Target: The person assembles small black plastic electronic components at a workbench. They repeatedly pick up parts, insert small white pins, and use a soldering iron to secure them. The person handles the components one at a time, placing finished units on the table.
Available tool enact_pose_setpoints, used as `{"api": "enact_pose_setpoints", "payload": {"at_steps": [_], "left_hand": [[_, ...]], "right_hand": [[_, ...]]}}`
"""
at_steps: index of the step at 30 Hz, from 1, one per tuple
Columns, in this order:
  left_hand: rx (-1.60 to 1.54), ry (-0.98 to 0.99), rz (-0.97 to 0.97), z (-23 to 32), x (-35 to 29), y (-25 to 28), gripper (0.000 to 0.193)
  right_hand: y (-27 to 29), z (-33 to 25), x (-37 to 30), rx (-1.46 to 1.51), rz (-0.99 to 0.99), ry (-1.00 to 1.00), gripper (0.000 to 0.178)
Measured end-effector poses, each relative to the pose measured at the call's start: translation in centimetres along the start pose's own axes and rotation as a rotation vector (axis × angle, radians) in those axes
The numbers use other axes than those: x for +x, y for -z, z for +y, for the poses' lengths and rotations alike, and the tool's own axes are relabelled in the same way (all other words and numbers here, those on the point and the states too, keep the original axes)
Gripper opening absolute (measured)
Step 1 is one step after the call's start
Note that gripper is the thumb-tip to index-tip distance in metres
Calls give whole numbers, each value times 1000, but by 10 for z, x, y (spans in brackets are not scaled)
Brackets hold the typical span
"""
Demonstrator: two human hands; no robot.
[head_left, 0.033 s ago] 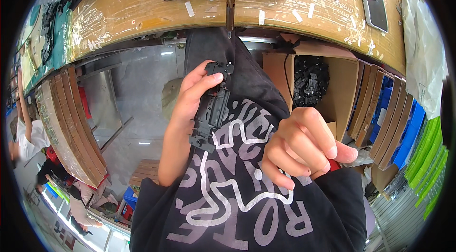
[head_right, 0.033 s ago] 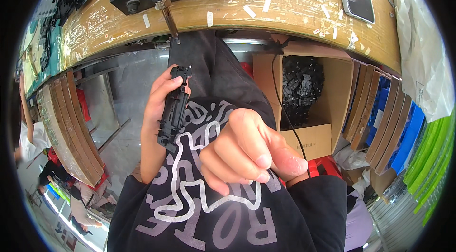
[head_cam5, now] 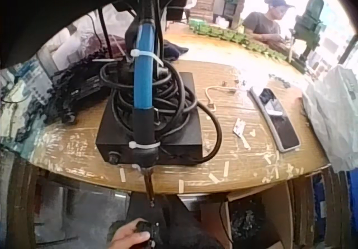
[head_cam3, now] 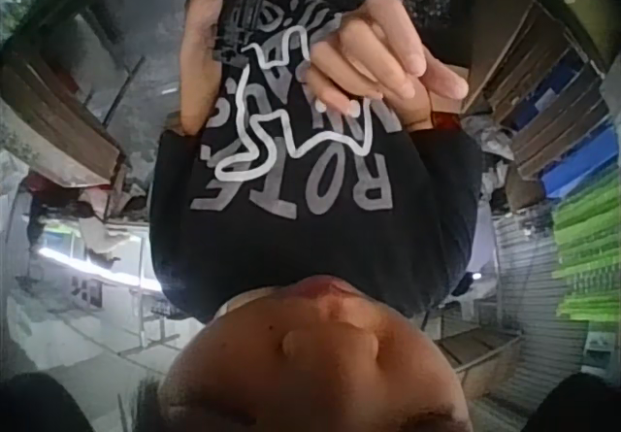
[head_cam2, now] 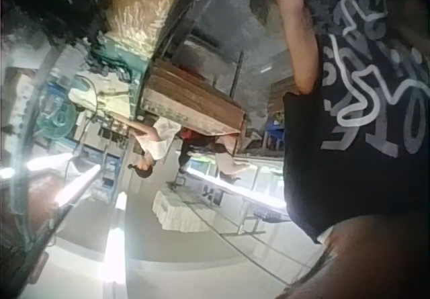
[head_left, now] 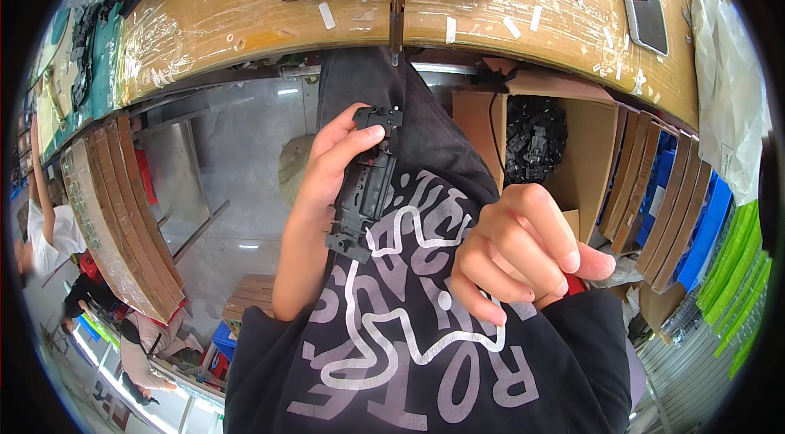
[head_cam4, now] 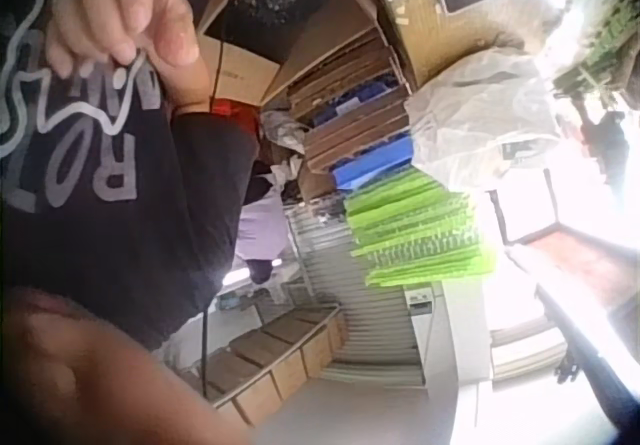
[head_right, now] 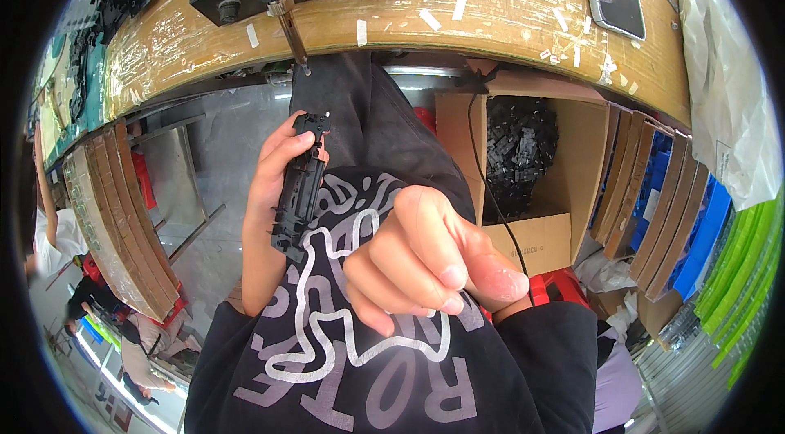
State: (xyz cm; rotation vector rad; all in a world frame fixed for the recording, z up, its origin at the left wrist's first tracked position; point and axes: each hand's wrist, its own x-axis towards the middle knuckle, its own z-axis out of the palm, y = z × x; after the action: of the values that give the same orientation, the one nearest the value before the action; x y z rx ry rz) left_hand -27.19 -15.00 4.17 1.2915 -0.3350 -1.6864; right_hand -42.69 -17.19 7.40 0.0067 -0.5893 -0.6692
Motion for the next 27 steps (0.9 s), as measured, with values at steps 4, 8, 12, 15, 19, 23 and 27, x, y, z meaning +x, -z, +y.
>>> {"api": "enact_pose_setpoints", "payload": {"at_steps": [4,8,12,15,19,23,27], "left_hand": [[-1,-12,-13,0,0,2,21],[-11,-10,-9,0,0,1,21],[-18,-2,-41,0,1,4,20],[-44,-12,-42,0,1,5,17],[-62,-76,-17,1,-2,4,17],[-34,-201,70,3,-3,-4,14],[65,-317,127,3,1,-9,13]], "right_hand": [[0,-1,1,-43,10,9,16],[3,-1,3,-44,-4,39,14],[5,-4,3,-73,-5,52,12],[6,-7,0,-140,80,78,10],[14,-15,-8,-450,199,153,15],[18,-21,-10,-1139,629,264,14],[24,-26,-12,-1458,933,98,35]]}}
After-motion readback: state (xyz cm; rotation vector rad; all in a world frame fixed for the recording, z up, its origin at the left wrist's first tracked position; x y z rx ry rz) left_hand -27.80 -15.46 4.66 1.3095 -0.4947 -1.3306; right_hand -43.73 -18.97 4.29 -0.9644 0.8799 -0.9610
